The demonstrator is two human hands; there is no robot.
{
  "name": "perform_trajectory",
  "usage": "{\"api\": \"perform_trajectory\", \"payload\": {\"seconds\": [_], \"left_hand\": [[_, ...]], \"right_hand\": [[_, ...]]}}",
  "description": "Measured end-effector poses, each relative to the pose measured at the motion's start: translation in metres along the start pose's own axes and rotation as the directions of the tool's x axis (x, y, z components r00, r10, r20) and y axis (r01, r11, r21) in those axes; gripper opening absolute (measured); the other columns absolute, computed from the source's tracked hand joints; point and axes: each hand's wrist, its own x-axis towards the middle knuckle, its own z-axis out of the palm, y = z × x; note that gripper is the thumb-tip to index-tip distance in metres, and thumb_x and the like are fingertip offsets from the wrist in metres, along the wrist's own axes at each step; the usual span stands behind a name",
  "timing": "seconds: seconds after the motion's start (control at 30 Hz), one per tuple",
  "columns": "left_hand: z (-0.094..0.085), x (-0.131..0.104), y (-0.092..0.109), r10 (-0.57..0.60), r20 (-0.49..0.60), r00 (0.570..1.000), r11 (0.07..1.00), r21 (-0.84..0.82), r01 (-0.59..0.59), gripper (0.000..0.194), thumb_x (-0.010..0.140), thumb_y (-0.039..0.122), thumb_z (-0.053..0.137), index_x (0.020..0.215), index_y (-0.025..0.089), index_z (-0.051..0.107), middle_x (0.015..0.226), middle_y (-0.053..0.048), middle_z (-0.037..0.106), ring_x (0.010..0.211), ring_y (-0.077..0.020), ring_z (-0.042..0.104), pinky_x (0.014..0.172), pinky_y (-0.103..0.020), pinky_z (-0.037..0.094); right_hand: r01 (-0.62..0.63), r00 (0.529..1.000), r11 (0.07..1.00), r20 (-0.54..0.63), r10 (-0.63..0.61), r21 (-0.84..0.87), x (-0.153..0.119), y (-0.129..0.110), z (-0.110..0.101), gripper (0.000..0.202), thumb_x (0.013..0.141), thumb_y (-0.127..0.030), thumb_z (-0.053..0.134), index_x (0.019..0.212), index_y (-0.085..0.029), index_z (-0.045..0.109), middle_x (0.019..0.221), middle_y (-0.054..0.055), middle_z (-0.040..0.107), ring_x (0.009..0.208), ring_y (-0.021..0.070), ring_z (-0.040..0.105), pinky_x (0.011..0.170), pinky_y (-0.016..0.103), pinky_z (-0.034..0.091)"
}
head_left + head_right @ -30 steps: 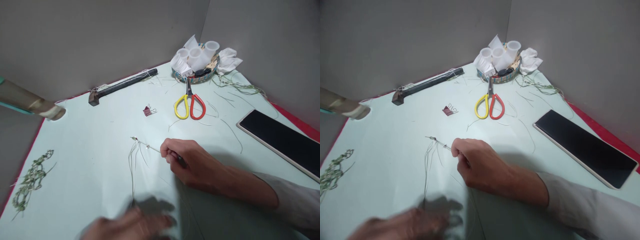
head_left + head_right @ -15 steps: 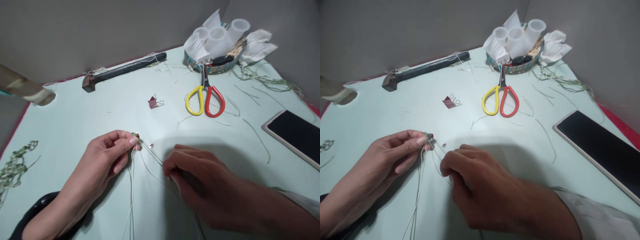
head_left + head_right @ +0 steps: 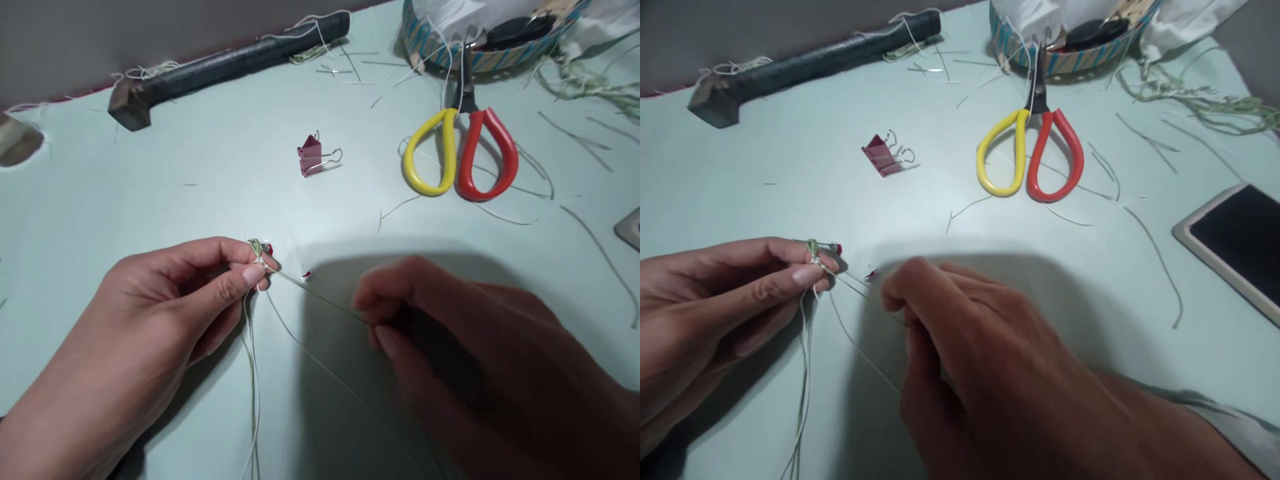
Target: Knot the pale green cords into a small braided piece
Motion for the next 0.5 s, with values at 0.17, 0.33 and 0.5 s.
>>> {"api": "perform_trajectory", "payload": {"seconds": [0.17,0.33,0.5], "left_hand": [[-0.003,0.0,-0.004,-0.045,0.038,0.998,0.998,-0.041,0.047,0.019,0.076,0.047,0.085,0.084,0.03,0.081,0.05,0.004,0.051,0.042,-0.0064,0.034,0.037,-0.019,0.02],[-0.004,0.001,-0.008,-0.006,0.054,0.999,0.998,-0.056,0.009,0.009,0.08,0.038,0.081,0.084,0.032,0.078,0.04,0.008,0.042,0.038,-0.0076,0.034,0.036,-0.019,0.025],[-0.006,0.004,-0.013,0.072,0.036,0.997,0.996,0.05,-0.074,0.013,0.085,0.032,0.072,0.097,0.034,0.076,0.042,0.008,0.04,0.039,-0.0106,0.04,0.038,-0.022,0.033]], "right_hand": [[0.096,0.994,0.969,-0.024,-0.104,-0.229,0.015,-0.006,0.006,0.004,0.095,-0.021,0.057,0.093,-0.022,0.06,0.083,0.0,0.068,0.077,0.017,0.065,0.065,0.034,0.055],[0.193,0.979,0.936,0.115,-0.166,-0.295,0.047,-0.006,0.021,0.012,0.091,-0.022,0.071,0.101,-0.019,0.065,0.097,0.0,0.072,0.086,0.0218,0.067,0.076,0.043,0.054],[0.138,0.967,0.932,0.25,-0.053,-0.335,0.067,-0.008,0.028,0.017,0.086,-0.01,0.067,0.085,-0.025,0.06,0.081,-0.005,0.063,0.075,0.0168,0.059,0.072,0.038,0.046]]}}
